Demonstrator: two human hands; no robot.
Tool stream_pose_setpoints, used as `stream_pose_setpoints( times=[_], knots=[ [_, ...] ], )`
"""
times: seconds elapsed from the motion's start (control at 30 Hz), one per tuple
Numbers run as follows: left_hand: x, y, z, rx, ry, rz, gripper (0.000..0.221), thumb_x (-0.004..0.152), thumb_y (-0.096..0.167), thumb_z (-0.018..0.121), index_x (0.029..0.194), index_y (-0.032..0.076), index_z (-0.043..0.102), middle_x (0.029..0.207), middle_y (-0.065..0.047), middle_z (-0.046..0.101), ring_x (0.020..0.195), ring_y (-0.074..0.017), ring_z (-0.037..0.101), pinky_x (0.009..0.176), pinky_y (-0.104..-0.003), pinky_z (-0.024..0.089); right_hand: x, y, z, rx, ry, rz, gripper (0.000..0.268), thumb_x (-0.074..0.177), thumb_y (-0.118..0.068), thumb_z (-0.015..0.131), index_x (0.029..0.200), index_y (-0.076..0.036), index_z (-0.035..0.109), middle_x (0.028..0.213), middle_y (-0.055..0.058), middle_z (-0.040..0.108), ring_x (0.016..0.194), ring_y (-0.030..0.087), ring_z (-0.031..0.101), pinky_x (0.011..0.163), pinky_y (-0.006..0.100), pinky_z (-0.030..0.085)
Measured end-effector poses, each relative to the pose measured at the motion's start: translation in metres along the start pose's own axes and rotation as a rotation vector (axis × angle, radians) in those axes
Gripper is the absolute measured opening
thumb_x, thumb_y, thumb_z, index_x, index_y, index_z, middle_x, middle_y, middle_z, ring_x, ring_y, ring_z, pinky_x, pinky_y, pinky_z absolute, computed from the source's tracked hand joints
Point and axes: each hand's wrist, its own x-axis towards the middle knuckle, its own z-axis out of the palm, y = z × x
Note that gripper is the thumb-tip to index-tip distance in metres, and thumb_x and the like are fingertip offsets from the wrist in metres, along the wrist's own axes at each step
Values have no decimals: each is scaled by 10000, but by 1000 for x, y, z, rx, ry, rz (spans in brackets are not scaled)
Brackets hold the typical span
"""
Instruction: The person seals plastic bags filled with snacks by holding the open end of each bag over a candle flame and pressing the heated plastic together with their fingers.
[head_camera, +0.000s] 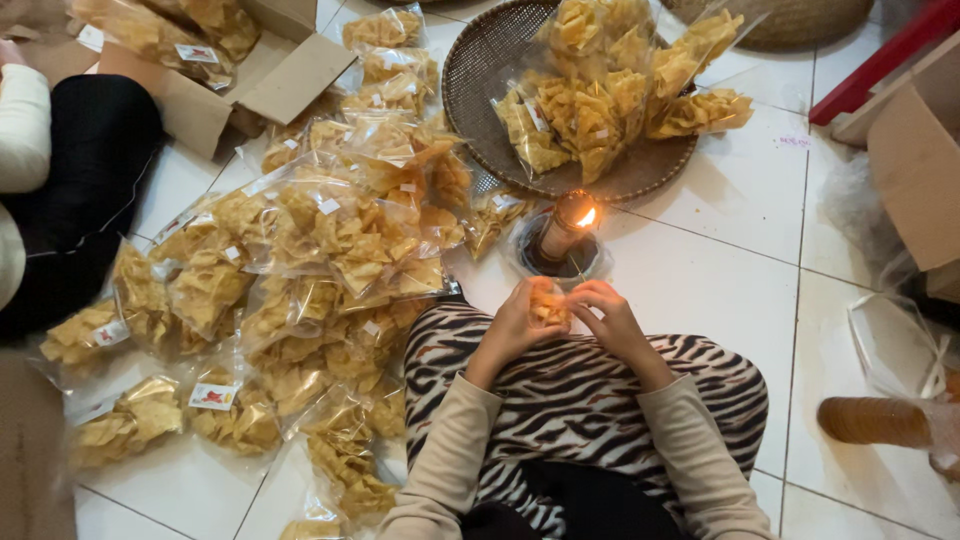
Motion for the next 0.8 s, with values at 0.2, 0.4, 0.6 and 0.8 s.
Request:
stream_pose_setpoints(
  times=[0.2, 0.4, 0.6, 0.8],
  knots=[
    [1, 5, -7, -39, 30, 120, 681, 738, 244, 905, 1286, 19, 570, 1247, -147, 646, 1154, -312, 659, 993, -367, 519, 1, 7, -2, 98, 60, 155, 129, 937, -134, 701, 993, -33, 758, 1022, 90, 670, 857, 201, 636, 801, 309, 529],
    [4, 7, -2, -60, 145, 126, 246, 863, 147, 827, 1055, 38, 720, 1104, -104, 753, 1113, -269, 721, 984, -364, 548, 1, 8, -1, 127, 222, 103, 167, 1030, -133, 617, 1012, -36, 752, 1009, 94, 680, 982, 199, 647, 899, 308, 511],
    [0, 16, 1, 137, 163, 258, 164, 977, 119, 647, 1103, 29, 700, 1079, -135, 725, 1032, -333, 673, 931, -409, 509, 4, -2, -1, 46, 275, 82, 158, 1037, -139, 610, 1058, -48, 738, 1016, 80, 693, 974, 195, 657, 873, 311, 517],
    [0, 22, 2, 211, 200, 273, 153, 1013, 112, 579, 1089, 51, 698, 1060, -121, 725, 1044, -331, 680, 1042, -470, 461, 1, -4, 3, -40, 231, -47, 101, 965, -136, 691, 976, -39, 718, 965, 80, 666, 936, 227, 625, 824, 328, 520]
  ],
)
